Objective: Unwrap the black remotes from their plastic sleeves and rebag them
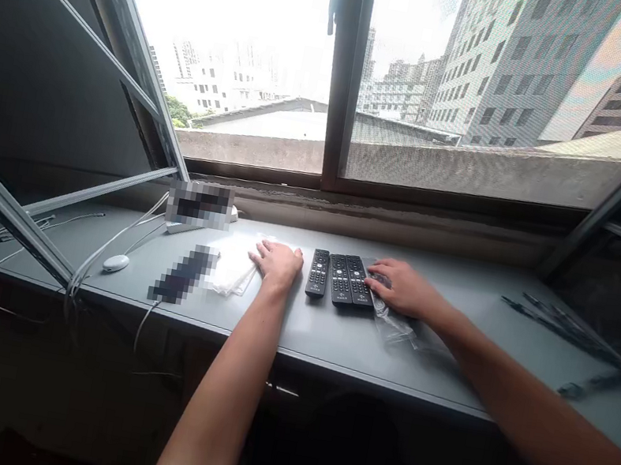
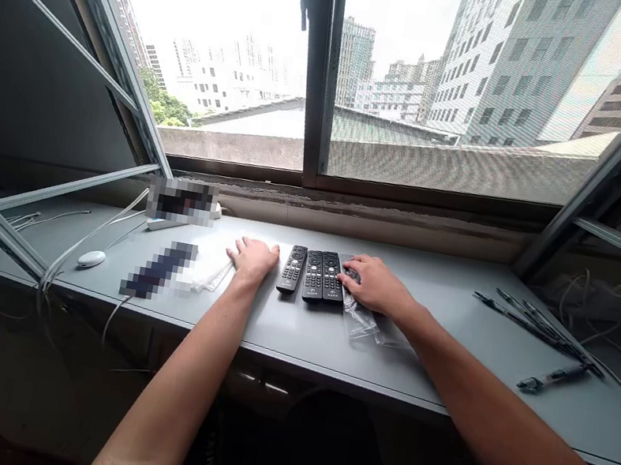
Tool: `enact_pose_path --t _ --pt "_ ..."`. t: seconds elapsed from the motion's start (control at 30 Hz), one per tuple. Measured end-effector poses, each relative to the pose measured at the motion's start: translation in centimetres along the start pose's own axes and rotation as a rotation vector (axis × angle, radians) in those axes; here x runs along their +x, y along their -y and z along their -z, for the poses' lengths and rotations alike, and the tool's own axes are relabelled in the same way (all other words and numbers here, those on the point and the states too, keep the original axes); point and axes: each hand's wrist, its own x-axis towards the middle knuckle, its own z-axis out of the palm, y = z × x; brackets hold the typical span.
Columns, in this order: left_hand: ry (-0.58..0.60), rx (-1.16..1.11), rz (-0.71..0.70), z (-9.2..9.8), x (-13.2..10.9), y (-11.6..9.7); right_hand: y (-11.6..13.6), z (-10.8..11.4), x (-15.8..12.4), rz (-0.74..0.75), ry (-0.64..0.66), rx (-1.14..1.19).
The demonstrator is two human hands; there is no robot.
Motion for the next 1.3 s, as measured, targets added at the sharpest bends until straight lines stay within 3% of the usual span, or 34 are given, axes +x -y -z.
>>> enact_pose_path --t 0.43,0.63,0.8,0.97,1.07,1.17,1.3 --pt "0.054 0.049 -0.006 0.1 0.1 0.0 -0.2 -0.2 0.0 -0.002 0.005 -0.005" --pt "-0.127 -0.018 -0.081 0.8 -0.7 0.0 0.2 0.0 -0.1 -0.013 -0.001 0.001" --pt "-0.269 -0.301 -0.296 1.8 -1.3 0.4 0.3 0.1 -0.1 -0.001 -0.007 0.006" --pt "-0.231 -0.736 -0.640 2.0 -2.2 -0.5 0.2 0.0 -0.1 0.011 -0.039 0.017" --pt "-0.145 -0.886 -0.833 1.5 -2.8 -1.4 0.2 0.0 -0.1 0.020 -0.047 0.019" --pt "-0.087 -0.979 -0.882 1.2 -3.3 -2.0 0.3 0.0 -0.1 0.030 -0.064 0.033" --pt "-0.040 -1.138 -0.809 1.0 -3.6 -2.4 0.7 0.1 0.0 0.111 -0.085 0.109"
